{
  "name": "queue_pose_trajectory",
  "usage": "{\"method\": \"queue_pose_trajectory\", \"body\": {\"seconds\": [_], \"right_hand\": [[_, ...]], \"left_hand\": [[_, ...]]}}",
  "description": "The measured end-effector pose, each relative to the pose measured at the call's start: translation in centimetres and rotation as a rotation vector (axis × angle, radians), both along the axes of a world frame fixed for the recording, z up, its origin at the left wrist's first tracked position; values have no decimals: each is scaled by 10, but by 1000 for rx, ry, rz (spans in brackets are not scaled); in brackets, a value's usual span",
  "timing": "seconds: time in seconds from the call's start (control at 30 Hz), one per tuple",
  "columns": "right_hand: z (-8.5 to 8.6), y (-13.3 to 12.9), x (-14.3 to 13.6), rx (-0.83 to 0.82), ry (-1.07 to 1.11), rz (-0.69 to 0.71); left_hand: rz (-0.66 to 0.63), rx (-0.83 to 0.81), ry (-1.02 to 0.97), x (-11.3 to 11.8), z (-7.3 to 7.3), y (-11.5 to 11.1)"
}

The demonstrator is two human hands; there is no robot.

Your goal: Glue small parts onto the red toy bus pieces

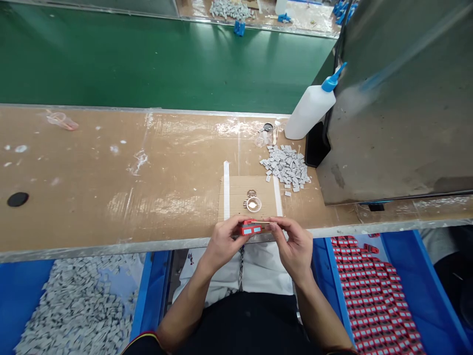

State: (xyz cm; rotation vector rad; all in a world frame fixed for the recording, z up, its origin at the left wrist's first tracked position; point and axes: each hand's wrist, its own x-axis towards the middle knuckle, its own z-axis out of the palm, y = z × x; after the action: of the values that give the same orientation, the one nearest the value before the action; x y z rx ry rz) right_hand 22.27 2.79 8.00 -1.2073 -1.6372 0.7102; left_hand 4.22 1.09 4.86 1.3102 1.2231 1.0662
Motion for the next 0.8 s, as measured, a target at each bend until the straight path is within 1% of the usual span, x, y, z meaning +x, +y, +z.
{"method": "queue_pose_trajectory", "body": {"seconds": [0.37, 0.6, 0.8], "right_hand": [[8, 4, -6, 67, -44, 83], [9, 6, -2, 114, -122, 83], [9, 5, 0, 75, -124, 110]], "left_hand": [[-7, 29, 36, -1, 0, 0], [-13, 44, 40, -1, -1, 1], [-17, 49, 81, -2, 1, 0]]}}
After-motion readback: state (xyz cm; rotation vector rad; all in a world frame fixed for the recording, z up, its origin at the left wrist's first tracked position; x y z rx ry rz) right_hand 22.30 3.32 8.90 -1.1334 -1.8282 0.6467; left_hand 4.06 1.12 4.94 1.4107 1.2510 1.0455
